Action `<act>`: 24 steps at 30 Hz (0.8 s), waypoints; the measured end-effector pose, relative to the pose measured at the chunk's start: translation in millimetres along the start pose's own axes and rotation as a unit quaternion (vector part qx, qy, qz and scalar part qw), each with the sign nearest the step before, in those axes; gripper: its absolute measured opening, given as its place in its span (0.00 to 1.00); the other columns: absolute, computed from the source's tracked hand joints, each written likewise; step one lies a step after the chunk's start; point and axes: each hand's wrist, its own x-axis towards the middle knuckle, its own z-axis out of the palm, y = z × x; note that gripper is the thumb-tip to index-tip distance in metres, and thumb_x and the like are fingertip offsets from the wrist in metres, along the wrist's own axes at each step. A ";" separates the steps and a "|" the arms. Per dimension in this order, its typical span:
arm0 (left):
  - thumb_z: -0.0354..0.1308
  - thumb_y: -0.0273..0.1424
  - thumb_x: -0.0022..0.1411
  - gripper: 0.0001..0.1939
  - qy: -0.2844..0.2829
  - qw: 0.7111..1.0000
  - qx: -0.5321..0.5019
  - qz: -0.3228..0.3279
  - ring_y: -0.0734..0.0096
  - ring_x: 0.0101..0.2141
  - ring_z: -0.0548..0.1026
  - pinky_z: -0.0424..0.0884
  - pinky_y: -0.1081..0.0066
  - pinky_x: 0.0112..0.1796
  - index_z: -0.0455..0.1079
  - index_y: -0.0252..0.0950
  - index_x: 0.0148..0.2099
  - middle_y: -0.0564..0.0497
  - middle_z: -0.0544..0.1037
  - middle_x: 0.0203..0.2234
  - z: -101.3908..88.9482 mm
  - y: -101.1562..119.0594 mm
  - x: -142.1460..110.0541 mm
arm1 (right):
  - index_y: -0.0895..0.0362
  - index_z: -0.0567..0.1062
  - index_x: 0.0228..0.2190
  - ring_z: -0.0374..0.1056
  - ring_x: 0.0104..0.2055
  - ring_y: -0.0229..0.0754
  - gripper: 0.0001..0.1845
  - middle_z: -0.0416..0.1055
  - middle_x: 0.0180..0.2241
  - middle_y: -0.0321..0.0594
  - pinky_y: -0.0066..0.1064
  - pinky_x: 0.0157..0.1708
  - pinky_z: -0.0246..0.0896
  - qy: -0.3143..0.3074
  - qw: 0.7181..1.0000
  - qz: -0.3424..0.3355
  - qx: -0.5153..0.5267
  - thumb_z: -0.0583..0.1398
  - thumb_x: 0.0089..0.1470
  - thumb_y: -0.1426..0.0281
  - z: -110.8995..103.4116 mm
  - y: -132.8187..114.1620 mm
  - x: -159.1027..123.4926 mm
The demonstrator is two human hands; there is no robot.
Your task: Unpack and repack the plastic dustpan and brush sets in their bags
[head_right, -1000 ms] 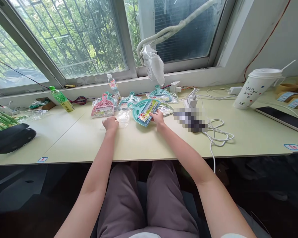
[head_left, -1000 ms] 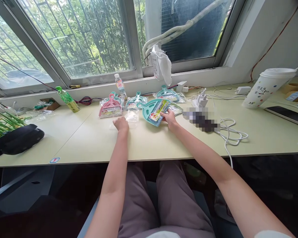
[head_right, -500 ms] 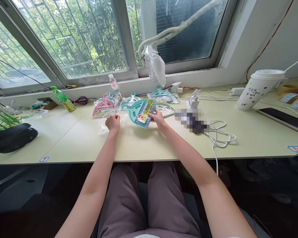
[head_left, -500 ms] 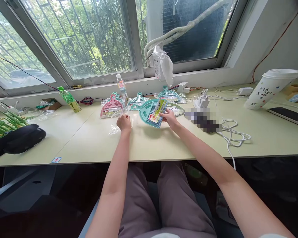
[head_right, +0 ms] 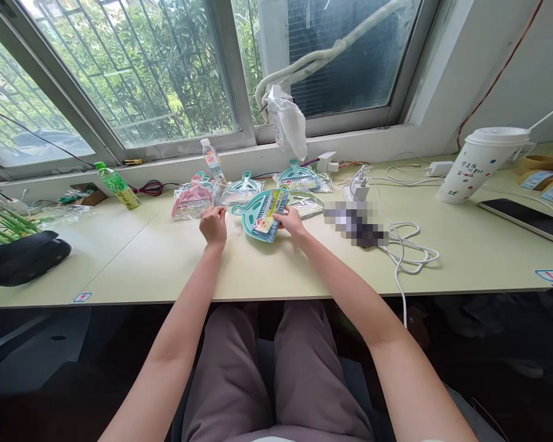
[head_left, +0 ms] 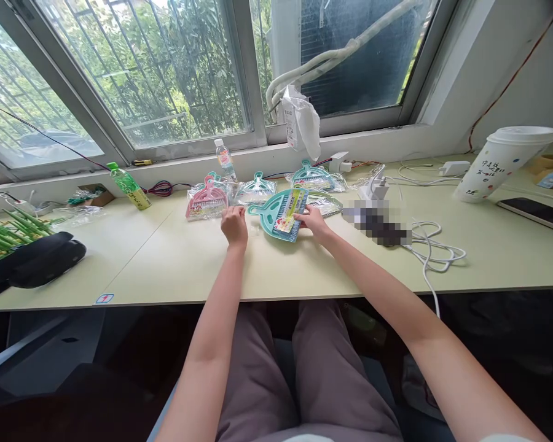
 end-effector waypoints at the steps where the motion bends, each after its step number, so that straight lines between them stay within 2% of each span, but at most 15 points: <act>1: 0.46 0.35 0.70 0.16 0.004 1.000 -0.002 0.020 0.54 0.45 0.69 0.62 0.63 0.43 0.75 0.38 0.45 0.43 0.77 0.39 1.3 1.0 -0.2 | 0.57 0.72 0.39 0.75 0.33 0.42 0.14 0.78 0.35 0.42 0.39 0.37 0.75 -0.028 1.000 0.000 0.006 0.64 0.48 0.77 1.6 -0.5 -1.4; 4: 0.46 0.37 0.70 0.17 0.006 0.998 -0.032 0.054 0.55 0.44 0.69 0.60 0.61 0.47 0.76 0.39 0.45 0.43 0.77 0.38 3.0 6.1 -1.3 | 0.57 0.73 0.39 0.76 0.33 0.44 0.18 0.78 0.32 0.40 0.40 0.38 0.76 -0.091 0.995 -0.004 0.031 0.68 0.44 0.74 5.7 -0.3 -4.5; 6: 0.46 0.38 0.70 0.17 -0.003 0.996 -0.062 0.059 0.55 0.46 0.69 0.60 0.60 0.49 0.76 0.40 0.45 0.43 0.76 0.39 0.7 13.0 -3.5 | 0.57 0.72 0.39 0.76 0.33 0.44 0.20 0.78 0.31 0.40 0.41 0.38 0.76 -0.094 0.994 -0.007 0.048 0.69 0.42 0.72 7.1 1.9 -4.4; 8: 0.45 0.39 0.70 0.18 0.013 0.995 -0.085 0.051 0.54 0.51 0.66 0.56 0.57 0.54 0.74 0.41 0.49 0.43 0.74 0.46 -4.5 22.0 -6.7 | 0.56 0.72 0.38 0.76 0.34 0.44 0.20 0.78 0.32 0.39 0.41 0.39 0.76 -0.071 0.995 -0.012 0.069 0.70 0.42 0.71 7.2 5.3 -2.7; 9: 0.45 0.40 0.70 0.18 0.043 0.994 -0.093 0.029 0.54 0.55 0.63 0.53 0.55 0.57 0.72 0.41 0.52 0.43 0.71 0.51 -7.9 26.2 -8.0 | 0.56 0.72 0.38 0.76 0.34 0.44 0.20 0.78 0.32 0.39 0.41 0.39 0.76 -0.056 0.995 -0.016 0.081 0.70 0.42 0.71 6.9 6.9 -1.6; 11: 0.44 0.41 0.70 0.22 0.131 0.983 -0.111 -0.067 0.53 0.62 0.54 0.47 0.50 0.60 0.62 0.44 0.62 0.43 0.59 0.62 -14.6 30.9 -8.3 | 0.55 0.71 0.38 0.76 0.35 0.44 0.18 0.78 0.34 0.39 0.41 0.40 0.76 -0.025 0.994 -0.026 0.104 0.69 0.43 0.71 5.8 9.3 0.9; 13: 0.42 0.43 0.70 0.28 0.197 0.948 -0.149 -0.200 0.55 0.66 0.47 0.43 0.46 0.62 0.46 0.45 0.68 0.43 0.50 0.66 -19.3 28.3 -4.3 | 0.55 0.70 0.38 0.76 0.35 0.44 0.16 0.78 0.35 0.39 0.40 0.40 0.75 0.005 0.992 -0.034 0.120 0.67 0.45 0.72 4.2 10.0 3.3; 14: 0.41 0.44 0.69 0.30 0.202 0.927 -0.185 -0.256 0.56 0.67 0.45 0.43 0.46 0.62 0.40 0.45 0.69 0.43 0.48 0.67 -20.2 24.6 -0.8 | 0.55 0.70 0.37 0.76 0.36 0.44 0.16 0.77 0.35 0.39 0.40 0.40 0.75 0.019 0.991 -0.037 0.128 0.66 0.46 0.72 3.4 9.9 4.4; 15: 0.41 0.45 0.69 0.33 0.182 0.908 -0.239 -0.293 0.58 0.67 0.45 0.44 0.47 0.62 0.35 0.45 0.70 0.42 0.48 0.67 -20.1 20.0 3.2 | 0.55 0.69 0.37 0.76 0.36 0.44 0.15 0.77 0.35 0.39 0.39 0.40 0.75 0.030 0.990 -0.040 0.135 0.66 0.46 0.72 2.6 9.5 5.4; 17: 0.39 0.48 0.69 0.34 0.072 0.858 -0.405 -0.308 0.61 0.66 0.50 0.52 0.52 0.61 0.35 0.42 0.70 0.41 0.50 0.66 -17.0 11.1 10.6 | 0.54 0.69 0.37 0.76 0.38 0.44 0.16 0.77 0.36 0.38 0.39 0.41 0.75 0.044 0.987 -0.049 0.147 0.66 0.46 0.71 1.1 8.7 6.9; 19: 0.35 0.50 0.69 0.33 -0.070 0.765 -0.578 -0.274 0.63 0.62 0.60 0.62 0.59 0.58 0.42 0.39 0.69 0.39 0.57 0.64 -11.2 6.8 14.9 | 0.54 0.69 0.37 0.76 0.38 0.44 0.17 0.77 0.36 0.39 0.39 0.41 0.74 0.041 0.986 -0.058 0.153 0.67 0.45 0.70 0.4 8.3 7.4; 21: 0.37 0.49 0.70 0.30 -0.174 0.670 -0.680 -0.242 0.64 0.57 0.68 0.67 0.64 0.53 0.51 0.37 0.66 0.40 0.66 0.58 -5.0 8.3 14.8 | 0.54 0.69 0.37 0.75 0.38 0.44 0.18 0.77 0.36 0.39 0.39 0.41 0.74 0.019 0.987 -0.061 0.147 0.67 0.44 0.69 0.7 8.6 6.8; 22: 0.41 0.46 0.70 0.27 -0.208 0.642 -0.699 -0.236 0.65 0.53 0.71 0.68 0.66 0.52 0.57 0.36 0.63 0.41 0.71 0.54 -2.3 10.5 13.3 | 0.54 0.69 0.37 0.75 0.38 0.44 0.18 0.77 0.36 0.39 0.40 0.41 0.74 0.002 0.988 -0.061 0.140 0.68 0.43 0.69 1.2 9.0 6.2; 24: 0.49 0.39 0.68 0.19 -0.259 0.620 -0.701 -0.238 0.67 0.46 0.76 0.70 0.68 0.50 0.66 0.34 0.55 0.43 0.77 0.45 1.8 15.5 9.0 | 0.54 0.70 0.37 0.75 0.37 0.44 0.20 0.77 0.36 0.39 0.40 0.39 0.74 -0.036 0.990 -0.060 0.125 0.69 0.42 0.67 2.8 10.2 4.8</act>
